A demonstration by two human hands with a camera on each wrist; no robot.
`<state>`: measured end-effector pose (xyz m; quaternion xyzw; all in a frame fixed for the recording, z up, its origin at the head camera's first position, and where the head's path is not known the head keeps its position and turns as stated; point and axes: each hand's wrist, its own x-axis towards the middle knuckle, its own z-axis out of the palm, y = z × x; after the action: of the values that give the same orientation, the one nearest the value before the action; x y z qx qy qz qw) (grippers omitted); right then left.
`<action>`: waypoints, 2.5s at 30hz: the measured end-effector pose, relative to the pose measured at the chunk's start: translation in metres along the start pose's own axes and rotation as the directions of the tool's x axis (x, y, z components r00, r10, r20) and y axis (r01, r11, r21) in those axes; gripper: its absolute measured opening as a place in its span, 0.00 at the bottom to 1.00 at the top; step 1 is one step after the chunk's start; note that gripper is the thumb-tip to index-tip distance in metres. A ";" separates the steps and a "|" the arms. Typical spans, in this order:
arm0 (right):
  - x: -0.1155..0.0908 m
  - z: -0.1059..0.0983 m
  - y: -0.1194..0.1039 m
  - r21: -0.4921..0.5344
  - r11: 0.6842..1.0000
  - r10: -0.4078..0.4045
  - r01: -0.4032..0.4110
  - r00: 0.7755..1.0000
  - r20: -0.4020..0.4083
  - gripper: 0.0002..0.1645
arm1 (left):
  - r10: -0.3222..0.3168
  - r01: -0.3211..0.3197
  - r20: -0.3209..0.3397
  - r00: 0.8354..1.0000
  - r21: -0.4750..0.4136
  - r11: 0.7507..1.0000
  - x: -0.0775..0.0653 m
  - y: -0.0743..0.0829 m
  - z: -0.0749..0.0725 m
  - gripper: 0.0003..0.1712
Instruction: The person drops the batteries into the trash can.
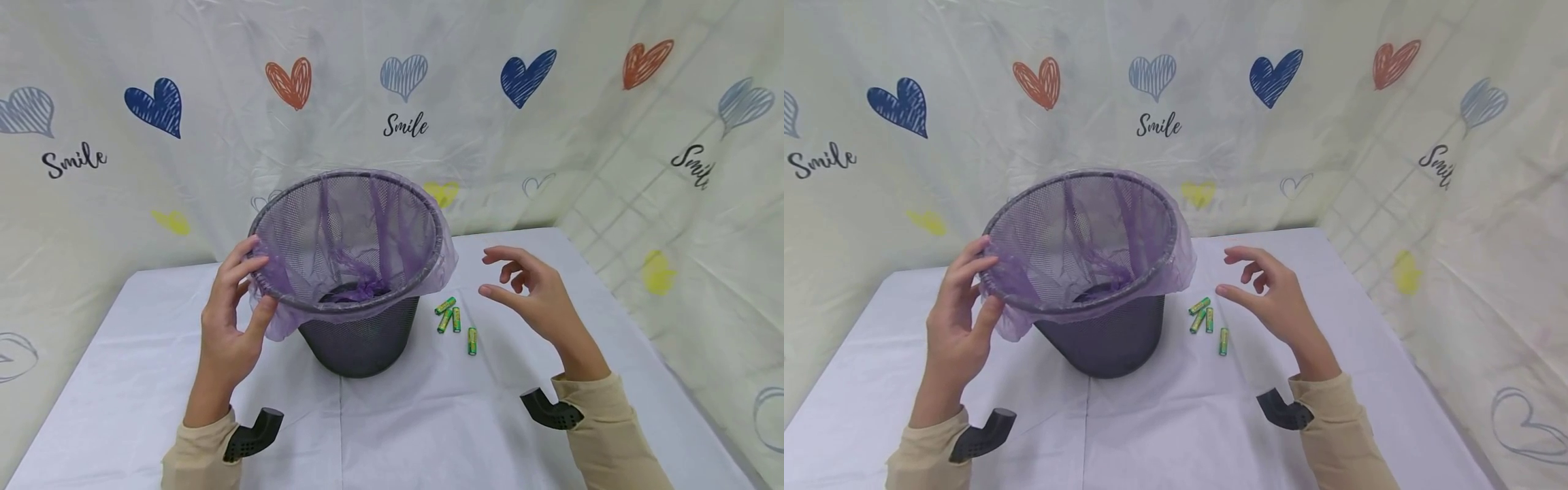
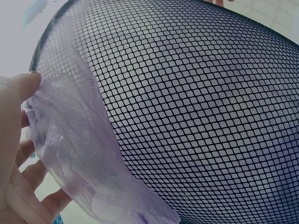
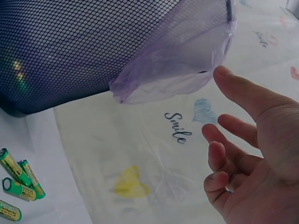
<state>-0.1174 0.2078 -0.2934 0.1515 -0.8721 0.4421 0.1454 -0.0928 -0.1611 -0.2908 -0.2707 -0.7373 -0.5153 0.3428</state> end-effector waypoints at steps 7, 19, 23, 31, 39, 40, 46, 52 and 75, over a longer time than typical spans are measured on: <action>-0.003 0.001 0.007 0.004 1.000 0.007 -0.007 1.000 -0.004 0.27 | -0.001 0.001 0.000 1.000 -0.004 1.000 0.000 0.000 0.001 0.21; -0.009 0.004 0.020 0.013 0.999 0.036 -0.037 0.999 0.002 0.27 | 0.008 -0.008 -0.003 1.000 -0.009 1.000 0.000 -0.001 0.001 0.21; -0.011 0.006 0.035 0.025 0.999 0.034 -0.034 0.999 -0.008 0.27 | 0.005 -0.005 -0.004 1.000 -0.002 1.000 0.000 -0.001 0.001 0.21; -0.016 0.009 0.064 0.011 0.997 0.072 -0.072 0.997 -0.004 0.29 | -0.005 0.005 0.002 1.000 -0.007 1.000 0.000 -0.001 0.001 0.21; -0.020 0.006 0.061 -0.006 0.998 0.067 -0.067 0.998 -0.002 0.28 | -0.003 0.004 0.007 1.000 -0.010 1.000 0.000 -0.001 0.002 0.21; -0.021 0.005 0.058 -0.010 0.998 0.066 -0.066 0.998 -0.001 0.27 | -0.004 0.004 0.008 1.000 -0.008 1.000 0.000 -0.001 0.002 0.21; -0.027 0.006 0.043 -0.045 0.995 0.090 -0.089 0.996 0.007 0.26 | -0.011 0.011 0.003 1.000 -0.010 1.000 -0.003 -0.001 0.001 0.21; -0.033 0.007 0.044 -0.090 0.990 0.106 -0.104 0.994 0.017 0.26 | -0.015 0.015 0.005 1.000 -0.016 1.000 -0.005 0.000 0.000 0.22; -0.047 0.035 0.103 -0.077 0.984 0.169 -0.162 0.981 0.100 0.28 | 0.004 -0.004 0.009 1.000 -0.039 0.999 0.000 -0.001 0.002 0.22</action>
<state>-0.1191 0.2436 -0.4063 0.0968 -0.9027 0.4138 0.0666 -0.0936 -0.1591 -0.2920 -0.2812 -0.7280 -0.5277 0.3353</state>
